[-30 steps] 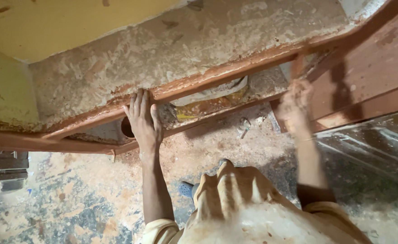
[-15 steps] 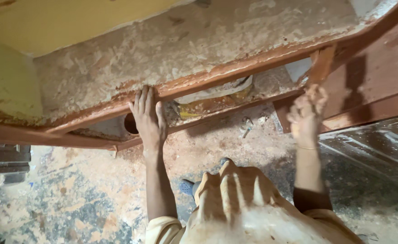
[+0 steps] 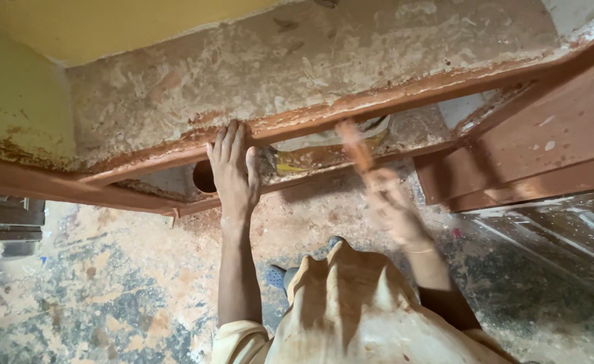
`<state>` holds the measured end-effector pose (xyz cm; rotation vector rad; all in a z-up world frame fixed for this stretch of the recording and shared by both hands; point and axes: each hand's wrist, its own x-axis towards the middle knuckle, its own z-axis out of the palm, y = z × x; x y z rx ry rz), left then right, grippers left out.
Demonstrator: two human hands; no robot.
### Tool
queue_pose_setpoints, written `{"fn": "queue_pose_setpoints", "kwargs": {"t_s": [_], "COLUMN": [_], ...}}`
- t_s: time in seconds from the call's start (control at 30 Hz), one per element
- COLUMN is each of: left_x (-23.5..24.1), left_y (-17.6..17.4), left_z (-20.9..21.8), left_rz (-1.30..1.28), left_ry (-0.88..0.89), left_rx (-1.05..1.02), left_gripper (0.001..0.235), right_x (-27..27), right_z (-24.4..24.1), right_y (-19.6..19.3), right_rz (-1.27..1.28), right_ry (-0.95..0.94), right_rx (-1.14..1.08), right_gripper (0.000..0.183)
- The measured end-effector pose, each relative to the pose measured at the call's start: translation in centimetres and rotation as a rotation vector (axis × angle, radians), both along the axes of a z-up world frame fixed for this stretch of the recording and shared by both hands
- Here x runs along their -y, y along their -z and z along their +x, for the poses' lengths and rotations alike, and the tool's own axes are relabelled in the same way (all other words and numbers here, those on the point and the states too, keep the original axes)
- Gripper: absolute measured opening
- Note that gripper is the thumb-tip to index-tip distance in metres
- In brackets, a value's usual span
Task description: The person paints a wooden door frame and adjacent trim with a paintbrush, applying brown paint in steady strokes. The person repeatedly dips the brush into a small container and continues coating the vertical and horizontal edges of the frame.
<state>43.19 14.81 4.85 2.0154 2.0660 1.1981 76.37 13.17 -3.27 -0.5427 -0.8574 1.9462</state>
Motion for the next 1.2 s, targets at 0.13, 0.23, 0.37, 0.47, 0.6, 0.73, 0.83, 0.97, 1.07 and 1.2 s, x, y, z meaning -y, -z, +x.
{"fn": "queue_pose_setpoints", "kwargs": {"t_s": [0.13,0.23,0.37,0.47,0.6,0.73,0.83,0.97,1.07,1.2], "left_x": [0.0,0.1,0.0,0.2,0.8,1.3,0.6,-0.6,-2.0,-2.6], "left_y": [0.2,0.5,0.4,-0.2,-0.5,-0.1,-0.3,-0.8,-0.8,0.1], "left_z": [0.1,0.1,-0.2,-0.5,-1.5,-3.8,-7.9,-15.2,-19.9,-20.5], "left_rz": [0.012,0.004,-0.008,-0.026,-0.004,-0.011,0.033,0.095,0.095,0.131], "left_ry": [-0.003,0.005,0.025,0.054,0.151,0.142,0.076,-0.003,-0.058,-0.021], "left_rx": [-0.014,-0.036,-0.069,-0.095,-0.042,0.092,0.034,-0.157,-0.334,-0.339], "left_gripper": [0.049,0.051,0.053,0.055,0.06,0.055,0.048,0.055,0.057,0.048], "right_x": [-0.7,-1.5,-3.1,-1.7,1.8,3.3,3.4,3.8,4.2,3.9], "right_z": [5.6,6.7,1.4,-6.6,-14.7,-16.3,-15.6,-12.2,-8.8,-7.7], "right_y": [-1.2,-1.3,-1.6,-1.6,-1.4,-0.7,-0.3,-1.1,-2.6,-4.4], "right_rz": [0.196,-0.123,0.188,0.185,0.201,0.216,0.308,0.264,0.142,-0.057], "right_ry": [0.654,0.869,0.766,0.555,0.379,-0.074,-0.26,0.013,0.289,0.562], "right_rx": [0.164,-0.017,0.068,0.088,0.224,0.019,-0.018,-0.006,0.017,0.191], "right_gripper": [0.026,0.024,0.023,0.02,0.037,0.029,0.028,0.025,0.036,0.039]}}
